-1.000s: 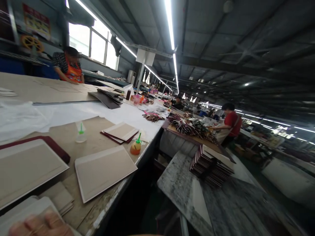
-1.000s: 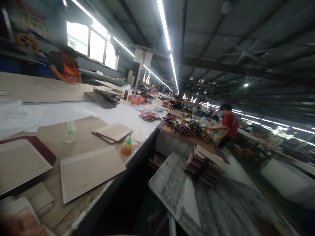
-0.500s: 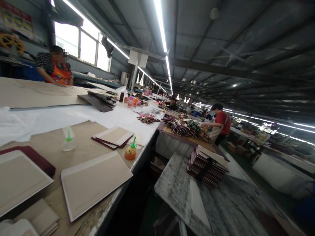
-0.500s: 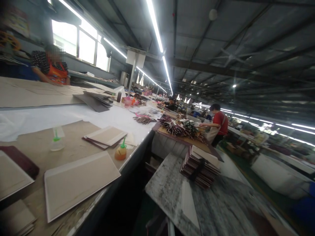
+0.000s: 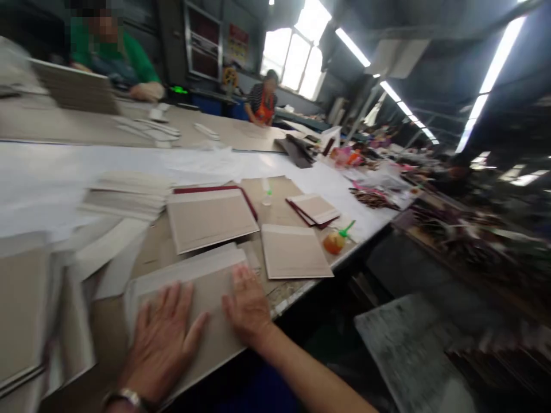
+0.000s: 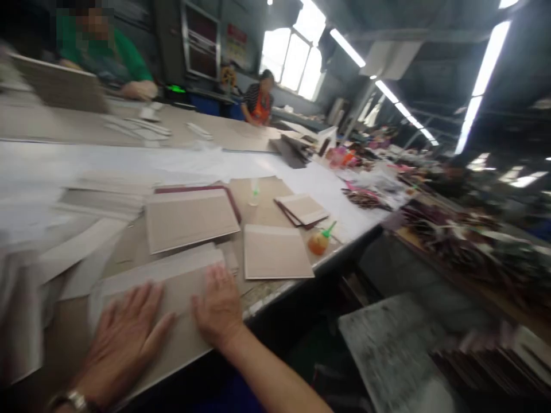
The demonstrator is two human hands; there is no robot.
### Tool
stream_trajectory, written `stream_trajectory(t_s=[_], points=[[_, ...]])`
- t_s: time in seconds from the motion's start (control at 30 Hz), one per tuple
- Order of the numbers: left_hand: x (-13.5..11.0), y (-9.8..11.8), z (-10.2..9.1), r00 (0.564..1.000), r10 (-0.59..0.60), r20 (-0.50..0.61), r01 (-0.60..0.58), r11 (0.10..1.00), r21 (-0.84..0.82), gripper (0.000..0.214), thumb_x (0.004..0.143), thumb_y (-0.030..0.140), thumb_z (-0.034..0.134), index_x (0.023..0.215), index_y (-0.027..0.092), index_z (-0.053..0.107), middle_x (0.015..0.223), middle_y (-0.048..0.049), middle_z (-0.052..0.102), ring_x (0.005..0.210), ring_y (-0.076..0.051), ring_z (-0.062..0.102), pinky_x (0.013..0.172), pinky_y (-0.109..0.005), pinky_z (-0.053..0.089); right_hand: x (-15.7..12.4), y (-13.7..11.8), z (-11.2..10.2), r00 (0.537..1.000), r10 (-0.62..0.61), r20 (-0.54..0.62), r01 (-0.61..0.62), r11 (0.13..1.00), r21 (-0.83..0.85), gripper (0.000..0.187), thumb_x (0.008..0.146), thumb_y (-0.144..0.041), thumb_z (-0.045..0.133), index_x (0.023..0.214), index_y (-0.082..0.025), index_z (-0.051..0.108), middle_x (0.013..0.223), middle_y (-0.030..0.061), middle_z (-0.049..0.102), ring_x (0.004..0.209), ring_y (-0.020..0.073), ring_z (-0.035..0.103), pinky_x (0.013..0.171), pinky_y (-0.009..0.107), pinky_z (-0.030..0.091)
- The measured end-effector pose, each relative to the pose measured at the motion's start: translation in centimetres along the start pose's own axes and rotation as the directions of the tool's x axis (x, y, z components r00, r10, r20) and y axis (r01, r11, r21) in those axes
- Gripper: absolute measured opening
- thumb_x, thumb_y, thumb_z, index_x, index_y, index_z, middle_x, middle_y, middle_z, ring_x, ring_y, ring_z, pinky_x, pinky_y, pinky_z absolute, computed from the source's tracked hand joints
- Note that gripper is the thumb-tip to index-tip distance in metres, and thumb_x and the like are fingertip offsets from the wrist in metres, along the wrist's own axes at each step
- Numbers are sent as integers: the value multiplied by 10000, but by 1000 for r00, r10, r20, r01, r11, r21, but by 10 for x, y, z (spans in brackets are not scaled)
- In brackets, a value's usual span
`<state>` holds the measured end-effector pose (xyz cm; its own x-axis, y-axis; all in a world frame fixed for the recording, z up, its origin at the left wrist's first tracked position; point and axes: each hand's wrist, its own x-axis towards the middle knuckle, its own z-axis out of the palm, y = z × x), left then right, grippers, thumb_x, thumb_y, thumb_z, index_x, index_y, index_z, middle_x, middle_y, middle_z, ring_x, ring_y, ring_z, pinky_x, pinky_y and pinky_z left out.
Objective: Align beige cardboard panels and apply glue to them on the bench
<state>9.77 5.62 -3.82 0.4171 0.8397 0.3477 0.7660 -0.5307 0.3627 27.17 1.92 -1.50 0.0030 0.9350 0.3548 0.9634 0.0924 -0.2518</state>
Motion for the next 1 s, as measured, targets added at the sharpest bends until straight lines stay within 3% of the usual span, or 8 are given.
stream_trajectory(t_s=[0.17, 0.3, 0.47, 0.67, 0.77, 0.87, 0.93, 1.0], points=[[-19, -4, -35, 949, -291, -124, 275, 953, -129, 588, 857, 422, 296, 1281, 26, 387, 1370, -209, 349, 1297, -274, 275, 1056, -439, 262, 0, 9, -8, 967, 253, 16, -252, 967, -23, 395, 862, -260, 363, 1169, -70, 525, 1152, 162, 561, 1095, 269, 450, 946, 415, 321], [-44, 8, -51, 813, -578, 66, 574, 778, -254, 591, 846, 391, 294, 1297, 14, 358, 1290, -212, 458, 1253, -283, 357, 1036, -432, 302, 0, 8, -19, 954, 299, 30, -299, 954, -1, 325, 832, -273, 417, 1056, -117, 595, 1025, 165, 602, 990, 311, 480, 857, 444, 345], [-59, 18, -47, 824, -566, -2, 508, 741, -439, 565, 809, 357, 361, 1260, 21, 414, 1316, -196, 435, 1261, -264, 347, 1077, -396, 239, 8, 7, -14, 932, 363, 21, -362, 922, 137, 309, 792, -305, 435, 955, -111, 613, 940, 184, 612, 939, 320, 505, 846, 456, 346], [-56, 31, -61, 718, -695, 25, 514, 507, -692, 533, 820, 321, 420, 1284, 59, 396, 1342, -154, 418, 1264, -233, 348, 1086, -374, 228, 11, 12, -15, 870, 494, -1, -439, 775, 454, 305, 725, -420, 487, 891, -167, 530, 960, 138, 597, 959, 286, 527, 884, 417, 369], [-55, 35, -61, 632, -774, 30, 422, 312, -851, 474, 804, 307, 496, 1234, 115, 449, 1275, -132, 500, 1200, -232, 438, 1055, -388, 293, 11, 12, -18, 826, 561, 56, -463, 619, 635, 406, 714, -511, 496, 953, -188, 438, 934, 107, 607, 860, 244, 592, 763, 361, 466], [-52, 37, -63, 539, -824, 174, 287, -15, -958, 413, 765, 279, 586, 1139, 130, 490, 1082, -120, 631, 1013, -231, 589, 923, -375, 449, 13, 11, -22, 820, 557, 134, -441, 465, 767, 462, 700, -537, 520, 991, -206, 383, 905, 67, 630, 785, 202, 628, 691, 312, 504], [-48, 38, -68, 534, -786, 312, 240, -212, -947, 387, 731, 252, 642, 1079, 140, 517, 962, -99, 676, 896, -224, 640, 834, -352, 506, 16, 11, -28, 836, 519, 178, -419, 395, 818, 487, 687, -523, 549, 1018, -208, 378, 887, 48, 645, 762, 190, 637, 695, 308, 510], [-46, 39, -72, 572, -682, 455, 272, -366, -890, 341, 726, 225, 654, 1039, 142, 550, 902, -92, 691, 830, -219, 658, 778, -337, 532, 19, 11, -33, 857, 467, 217, -406, 353, 843, 497, 683, -505, 566, 1037, -198, 403, 861, 42, 659, 744, 190, 642, 702, 317, 512]])
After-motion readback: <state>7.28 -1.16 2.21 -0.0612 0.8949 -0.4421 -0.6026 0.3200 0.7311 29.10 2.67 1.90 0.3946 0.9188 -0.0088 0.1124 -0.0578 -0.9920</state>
